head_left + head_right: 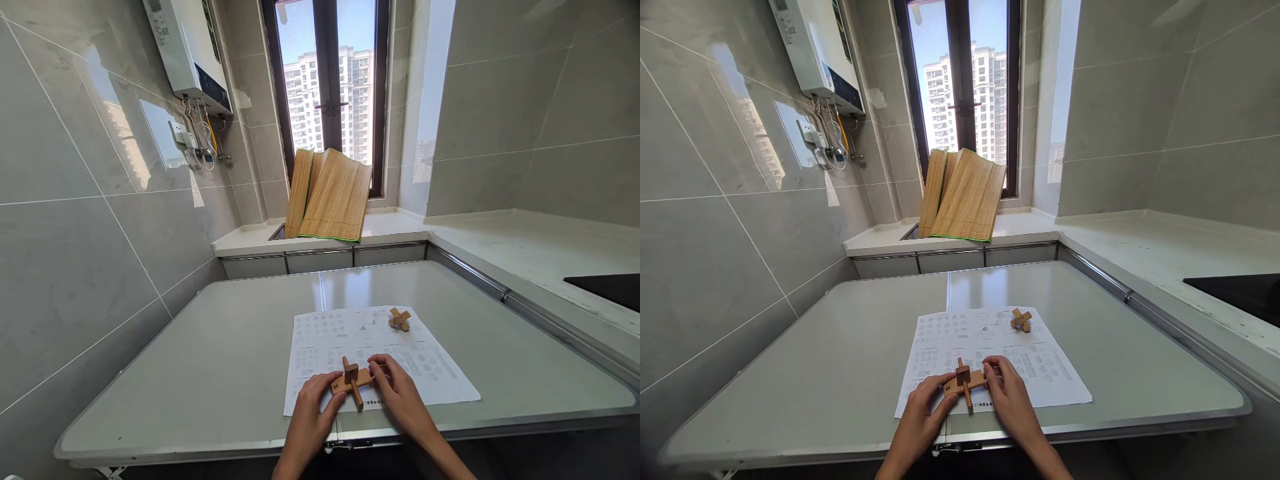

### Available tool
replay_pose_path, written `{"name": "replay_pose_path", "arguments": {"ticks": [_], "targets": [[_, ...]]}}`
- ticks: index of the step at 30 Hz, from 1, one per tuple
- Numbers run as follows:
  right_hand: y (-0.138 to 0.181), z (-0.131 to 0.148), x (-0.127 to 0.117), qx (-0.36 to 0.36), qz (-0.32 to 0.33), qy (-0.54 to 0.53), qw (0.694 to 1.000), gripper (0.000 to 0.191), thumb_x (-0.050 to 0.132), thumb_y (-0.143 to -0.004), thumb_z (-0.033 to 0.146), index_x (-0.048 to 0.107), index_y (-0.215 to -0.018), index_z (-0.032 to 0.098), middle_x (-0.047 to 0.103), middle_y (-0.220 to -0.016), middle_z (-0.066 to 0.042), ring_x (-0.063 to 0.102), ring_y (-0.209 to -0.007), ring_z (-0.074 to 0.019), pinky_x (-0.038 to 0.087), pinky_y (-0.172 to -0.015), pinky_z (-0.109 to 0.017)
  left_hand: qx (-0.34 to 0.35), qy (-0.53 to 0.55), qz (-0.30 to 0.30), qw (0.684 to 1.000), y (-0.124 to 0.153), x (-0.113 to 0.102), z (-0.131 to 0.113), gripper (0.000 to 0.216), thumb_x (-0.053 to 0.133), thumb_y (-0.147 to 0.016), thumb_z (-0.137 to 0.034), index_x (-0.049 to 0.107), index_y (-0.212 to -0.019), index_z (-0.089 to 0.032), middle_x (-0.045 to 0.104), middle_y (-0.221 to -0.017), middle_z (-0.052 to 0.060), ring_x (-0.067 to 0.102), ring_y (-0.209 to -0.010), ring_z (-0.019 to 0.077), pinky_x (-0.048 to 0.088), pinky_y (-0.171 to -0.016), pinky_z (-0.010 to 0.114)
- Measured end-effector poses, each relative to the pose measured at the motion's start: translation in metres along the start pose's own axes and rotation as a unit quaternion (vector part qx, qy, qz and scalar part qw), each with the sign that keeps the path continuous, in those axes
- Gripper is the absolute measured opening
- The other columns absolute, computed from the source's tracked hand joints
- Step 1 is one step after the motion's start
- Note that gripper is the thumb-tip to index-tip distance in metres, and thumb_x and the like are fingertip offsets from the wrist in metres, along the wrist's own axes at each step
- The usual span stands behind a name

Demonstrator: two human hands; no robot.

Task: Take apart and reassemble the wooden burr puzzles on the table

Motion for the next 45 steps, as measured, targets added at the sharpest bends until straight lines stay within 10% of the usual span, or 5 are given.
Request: {"name": "replay_pose_path", "arguments": {"ticks": [3,6,12,28,45], "targets": [[0.000,0.009,-0.011,-0.049,0.055,0.053,0.996,0.042,0.059,-0.092,0.051,0.058,-0.125,0.025,0.062,-0.133,-0.010,0.060,-0.122,-0.0272,0.048,-0.104,-0.040,-0.008,0.018,-0.005,1.000,0.000,-0.001,0.000,0.033,0.058,-0.097,-0.042,0.067,-0.126,-0.030,0.070,-0.129,0.004,0.061,-0.122,0.0276,0.046,-0.107,0.042],[-0.004,0.016,-0.014,-0.068,0.172,0.090,0.979,0.084,0.080,-0.076,0.045,0.038,-0.148,0.031,0.043,-0.155,-0.007,0.042,-0.141,-0.0287,0.035,-0.118,-0.045,-0.012,0.028,-0.007,1.000,0.000,-0.001,0.000,0.033,0.059,-0.096,-0.044,0.067,-0.125,-0.030,0.070,-0.129,0.005,0.061,-0.122,0.0282,0.045,-0.107,0.042],[-0.019,0.019,0.002,-0.063,0.275,0.082,0.956,0.104,0.086,-0.068,0.031,0.028,-0.154,0.032,0.048,-0.150,-0.010,0.046,-0.138,-0.0314,0.035,-0.116,-0.049,-0.015,0.037,-0.012,0.999,0.002,-0.001,0.001,0.033,0.057,-0.097,-0.043,0.067,-0.125,-0.031,0.070,-0.128,0.005,0.061,-0.121,0.0286,0.046,-0.106,0.043],[-0.016,-0.019,-0.025,-0.069,0.156,0.188,0.967,0.086,0.080,-0.076,0.046,0.043,-0.150,0.025,0.049,-0.150,-0.011,0.039,-0.141,-0.0336,0.033,-0.119,-0.049,-0.062,0.086,-0.049,0.993,-0.001,-0.007,0.003,0.039,0.056,-0.096,-0.051,0.068,-0.122,-0.024,0.073,-0.124,0.007,0.066,-0.109,0.0274,0.050,-0.100,0.041],[-0.022,0.026,-0.005,-0.137,0.165,0.109,0.971,0.048,0.066,-0.091,0.045,0.058,-0.137,0.031,0.052,-0.147,-0.008,0.044,-0.138,-0.0289,0.037,-0.117,-0.049,-0.032,0.095,-0.027,0.995,0.000,-0.009,0.000,0.035,0.056,-0.097,-0.048,0.068,-0.121,-0.025,0.071,-0.126,0.007,0.065,-0.116,0.0274,0.049,-0.104,0.040]]}}
Point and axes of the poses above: each hand's wrist, its own y-axis away from the middle knuckle, its own x-axis out of the palm, z = x × y, the point moved 2 cm from there along -y, towards the middle knuckle
